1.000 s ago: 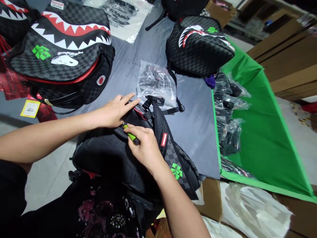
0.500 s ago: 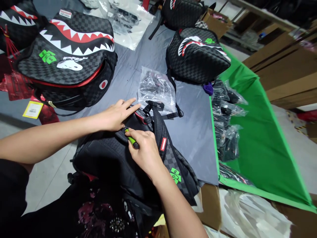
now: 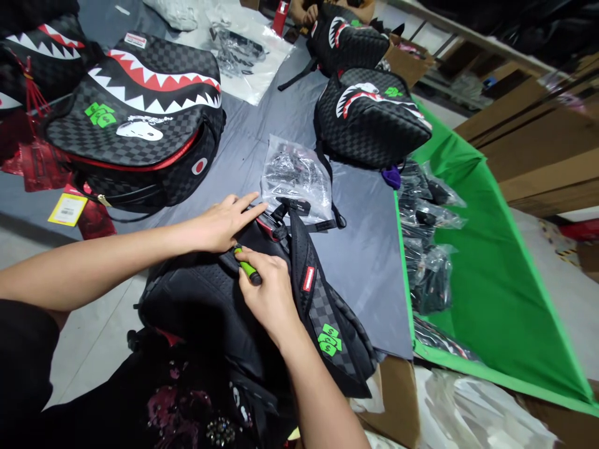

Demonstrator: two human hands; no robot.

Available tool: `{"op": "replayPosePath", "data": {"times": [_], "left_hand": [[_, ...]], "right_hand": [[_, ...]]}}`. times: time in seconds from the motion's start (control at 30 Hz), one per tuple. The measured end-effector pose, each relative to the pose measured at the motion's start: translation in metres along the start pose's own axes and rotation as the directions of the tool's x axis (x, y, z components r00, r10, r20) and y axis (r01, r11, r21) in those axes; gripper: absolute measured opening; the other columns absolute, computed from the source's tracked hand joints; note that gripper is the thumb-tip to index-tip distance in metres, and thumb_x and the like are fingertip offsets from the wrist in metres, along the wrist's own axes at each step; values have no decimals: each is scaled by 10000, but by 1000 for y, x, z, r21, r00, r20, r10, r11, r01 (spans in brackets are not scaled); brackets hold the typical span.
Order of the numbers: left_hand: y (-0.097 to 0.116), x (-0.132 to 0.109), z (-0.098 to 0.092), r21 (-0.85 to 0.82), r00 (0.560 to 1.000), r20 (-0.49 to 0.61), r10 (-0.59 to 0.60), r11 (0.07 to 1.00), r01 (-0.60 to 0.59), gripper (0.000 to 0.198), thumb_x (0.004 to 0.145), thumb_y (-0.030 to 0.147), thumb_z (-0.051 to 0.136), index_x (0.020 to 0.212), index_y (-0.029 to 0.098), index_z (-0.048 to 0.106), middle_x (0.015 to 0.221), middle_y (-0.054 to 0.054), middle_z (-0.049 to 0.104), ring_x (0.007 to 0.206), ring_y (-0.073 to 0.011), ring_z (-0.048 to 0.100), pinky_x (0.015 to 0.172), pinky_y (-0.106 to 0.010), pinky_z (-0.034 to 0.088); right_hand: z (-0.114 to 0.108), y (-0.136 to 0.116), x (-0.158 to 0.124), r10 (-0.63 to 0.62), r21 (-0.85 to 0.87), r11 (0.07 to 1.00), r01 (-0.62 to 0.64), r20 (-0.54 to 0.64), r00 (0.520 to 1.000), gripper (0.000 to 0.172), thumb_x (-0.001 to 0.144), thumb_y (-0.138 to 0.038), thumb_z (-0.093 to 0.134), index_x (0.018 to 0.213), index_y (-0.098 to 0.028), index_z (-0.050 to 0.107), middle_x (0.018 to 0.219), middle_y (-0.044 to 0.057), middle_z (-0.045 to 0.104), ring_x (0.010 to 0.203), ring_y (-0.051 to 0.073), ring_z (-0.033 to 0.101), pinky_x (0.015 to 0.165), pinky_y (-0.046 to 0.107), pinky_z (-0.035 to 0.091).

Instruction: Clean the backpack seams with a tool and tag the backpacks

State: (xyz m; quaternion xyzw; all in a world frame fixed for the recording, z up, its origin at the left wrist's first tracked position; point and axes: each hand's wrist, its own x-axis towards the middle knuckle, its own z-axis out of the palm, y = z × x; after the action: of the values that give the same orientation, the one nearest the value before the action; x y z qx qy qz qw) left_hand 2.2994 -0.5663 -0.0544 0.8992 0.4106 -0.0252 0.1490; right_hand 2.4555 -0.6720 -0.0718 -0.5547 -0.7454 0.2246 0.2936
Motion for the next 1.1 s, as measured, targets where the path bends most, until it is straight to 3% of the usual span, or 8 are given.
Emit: {"op": "replayPosePath", "data": {"times": [0.07,0.2,0.3,0.43,0.57,0.93,1.1], "left_hand": [[1,0,-1,6,1000,10,-4,1000,4,949,781,122,639,1561,242,112,1644,-136,63,1322,-346,344,984,-440,442],[0,1,1,20,1000,9,-4,1000,4,960,770,100,620,1564,243,99,1644,-142,59,1320,-351,344,972,-454,450],[-2,2,5,17,1000,-20,9,1000,-9,993,756,113,616,1568,265,66,1642,-137,80,1310,-349,355,961,-461,453],[-3,3,6,23,999,-31,17,1000,-17,999,748,89,610,1567,263,66,1645,-132,64,1311,-348,361,964,-455,451],[-2,3,4,33,1000,-7,10,999,-9,978,755,113,637,1564,239,102,1644,-144,59,1309,-364,365,953,-454,465],[-6,5,9,36,999,-32,19,999,-17,998,754,132,635,1567,274,76,1646,-132,65,1303,-355,383,960,-456,454],[-5,5,8,45,1000,-24,18,999,-16,1001,755,141,630,1568,279,63,1647,-124,60,1298,-345,386,971,-452,447]], "right_hand": [[3,2,-3,10,22,1000,-9,-24,1000,239,823,-146,588,1018,-236,692,1120,43,746,1017,214,706,911,399,517],[4,1,-7,8,-100,995,-17,-93,996,238,812,-152,594,1012,-223,701,1102,57,751,1001,234,709,919,430,501],[6,0,-7,7,-45,999,-11,-86,996,231,820,-162,592,1013,-225,701,1098,50,753,985,221,714,901,403,515],[6,-2,-5,37,-108,993,-50,-116,992,235,817,-160,595,1014,-226,704,1090,55,754,977,234,713,913,424,499],[6,-2,-5,27,-37,999,-29,-65,998,240,818,-146,591,1015,-225,703,1084,43,757,995,221,709,904,405,493],[10,-1,-8,135,-7,990,-138,-163,977,227,821,-177,609,1014,-236,712,1046,27,765,910,217,705,890,398,473],[12,-1,-7,161,67,986,-153,-123,979,226,819,-181,621,1013,-246,716,996,8,771,842,197,700,852,364,494]]}}
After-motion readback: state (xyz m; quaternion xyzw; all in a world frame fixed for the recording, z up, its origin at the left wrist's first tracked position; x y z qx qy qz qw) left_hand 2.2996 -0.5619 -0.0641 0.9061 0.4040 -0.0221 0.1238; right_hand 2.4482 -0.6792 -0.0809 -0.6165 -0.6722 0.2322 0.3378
